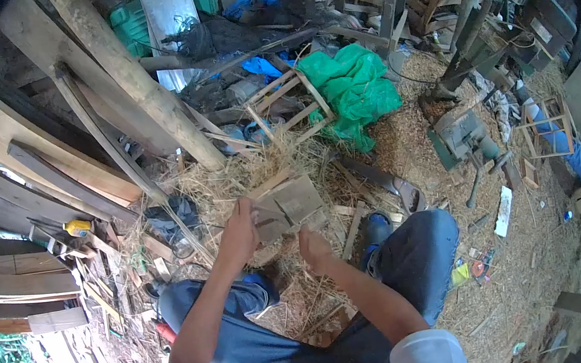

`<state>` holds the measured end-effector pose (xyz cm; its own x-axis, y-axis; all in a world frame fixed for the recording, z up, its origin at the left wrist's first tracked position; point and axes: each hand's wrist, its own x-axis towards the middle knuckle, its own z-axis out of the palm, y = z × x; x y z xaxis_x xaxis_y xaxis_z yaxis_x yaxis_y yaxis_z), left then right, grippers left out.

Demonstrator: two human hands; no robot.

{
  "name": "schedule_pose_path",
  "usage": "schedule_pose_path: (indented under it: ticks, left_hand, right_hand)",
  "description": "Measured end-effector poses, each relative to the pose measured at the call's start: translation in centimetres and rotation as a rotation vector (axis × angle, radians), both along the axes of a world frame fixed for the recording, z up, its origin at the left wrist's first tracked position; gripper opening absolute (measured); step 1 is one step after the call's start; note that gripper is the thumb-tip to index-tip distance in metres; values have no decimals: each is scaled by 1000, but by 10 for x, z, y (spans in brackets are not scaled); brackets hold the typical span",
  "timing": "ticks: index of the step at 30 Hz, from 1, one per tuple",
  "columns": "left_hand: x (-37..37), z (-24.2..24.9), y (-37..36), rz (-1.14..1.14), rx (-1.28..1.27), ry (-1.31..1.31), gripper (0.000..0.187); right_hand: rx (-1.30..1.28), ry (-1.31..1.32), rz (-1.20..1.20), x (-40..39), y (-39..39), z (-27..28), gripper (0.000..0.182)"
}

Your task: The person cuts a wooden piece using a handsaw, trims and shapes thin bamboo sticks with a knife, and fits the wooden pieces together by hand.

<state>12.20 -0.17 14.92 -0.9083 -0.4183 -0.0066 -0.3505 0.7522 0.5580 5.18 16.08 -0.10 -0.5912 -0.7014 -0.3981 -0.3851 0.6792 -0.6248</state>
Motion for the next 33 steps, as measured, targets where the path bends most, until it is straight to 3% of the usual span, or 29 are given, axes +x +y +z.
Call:
schedule_pose_path:
  ticks: [3,8,10,19,26,28,33]
  left_hand:
    - [-6,9,-2,-54,22,12,21]
    - [-4,0,-5,-17,61,80,20]
    - [0,3,-4,-2,37,88,20]
    - [3,19,-3,46,108,304,19]
    - [4,17,3,170,300,351,25]
    - [5,18,1,160,280,338,25]
    - [0,4,-5,172,378,347,28]
  right_hand:
    - [-123,4,-11,-1,-2,-15,33]
    - [-253,-14,-144,3,-34,51,28]
    - [-484,66,-178,3,-43,54,28]
    - [-462,19,-85,-12,-38,148,23]
    - [-421,66,-75,-14,-29,153,22]
    - [-336,-81,-144,-17,-28,155,23]
    - [-326,-119,-158,-20,-33,142,23]
